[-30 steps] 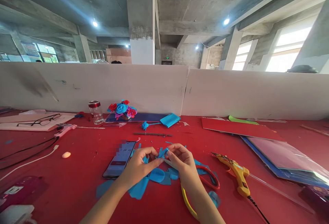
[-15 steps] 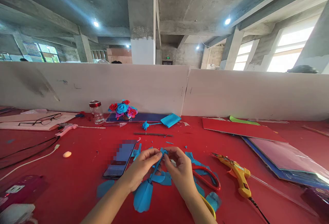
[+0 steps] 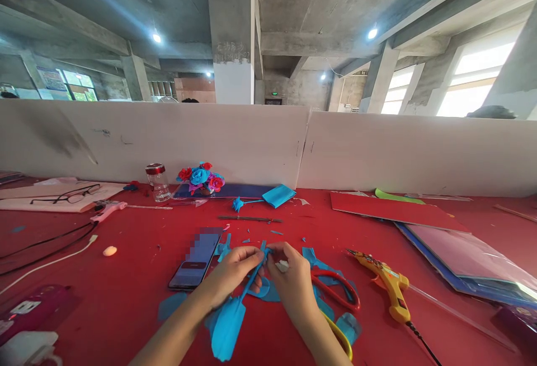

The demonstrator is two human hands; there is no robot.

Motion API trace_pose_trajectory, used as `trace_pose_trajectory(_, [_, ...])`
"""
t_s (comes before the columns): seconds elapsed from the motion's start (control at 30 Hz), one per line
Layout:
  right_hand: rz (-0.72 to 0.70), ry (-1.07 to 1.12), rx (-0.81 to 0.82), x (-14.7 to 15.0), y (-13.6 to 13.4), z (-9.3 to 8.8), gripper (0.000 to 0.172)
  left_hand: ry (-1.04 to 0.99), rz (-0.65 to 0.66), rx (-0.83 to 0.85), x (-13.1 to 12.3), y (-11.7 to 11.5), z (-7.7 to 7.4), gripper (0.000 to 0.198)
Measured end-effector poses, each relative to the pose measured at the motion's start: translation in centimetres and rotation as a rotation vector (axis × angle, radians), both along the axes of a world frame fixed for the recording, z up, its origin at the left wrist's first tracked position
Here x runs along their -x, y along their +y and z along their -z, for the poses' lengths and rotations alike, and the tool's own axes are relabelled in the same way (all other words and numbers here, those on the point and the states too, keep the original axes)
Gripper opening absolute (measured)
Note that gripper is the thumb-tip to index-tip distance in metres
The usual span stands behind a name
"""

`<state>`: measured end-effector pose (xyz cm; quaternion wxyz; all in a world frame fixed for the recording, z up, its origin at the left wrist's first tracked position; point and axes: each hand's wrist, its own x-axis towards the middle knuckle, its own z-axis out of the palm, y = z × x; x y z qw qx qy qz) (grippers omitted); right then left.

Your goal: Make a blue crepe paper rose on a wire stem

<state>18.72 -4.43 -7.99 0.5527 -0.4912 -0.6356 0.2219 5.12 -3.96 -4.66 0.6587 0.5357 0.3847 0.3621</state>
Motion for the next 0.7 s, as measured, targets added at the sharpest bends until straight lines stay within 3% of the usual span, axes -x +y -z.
trace_pose_trajectory(0.23, [0.003, -0.44, -0.34, -1.5, 0.6, 0.4, 0.019, 0.045, 0.066, 0.075, 1.0, 1.3, 0.5, 0.031])
trace_pose_trajectory(0.43, [-0.119, -0.744, -0.696, -3.0, 0.8, -0.6, 0.028, 0.047, 0.129, 0.166, 1.4, 1.8, 0.8, 0.037])
trace_pose_trajectory(0.57, [-0.098, -0.791, -0.685, -3.3, 0.6, -0.8, 0.024, 0.025, 0.145, 0.192, 1.4, 1.7, 0.6, 0.037])
trace_pose_trajectory(0.7, [-0.099, -0.61, -0.573, -3.3, 0.9, -0.6, 0.02, -0.022, 0.161, 0.209, 1.4, 1.4, -0.1, 0.033])
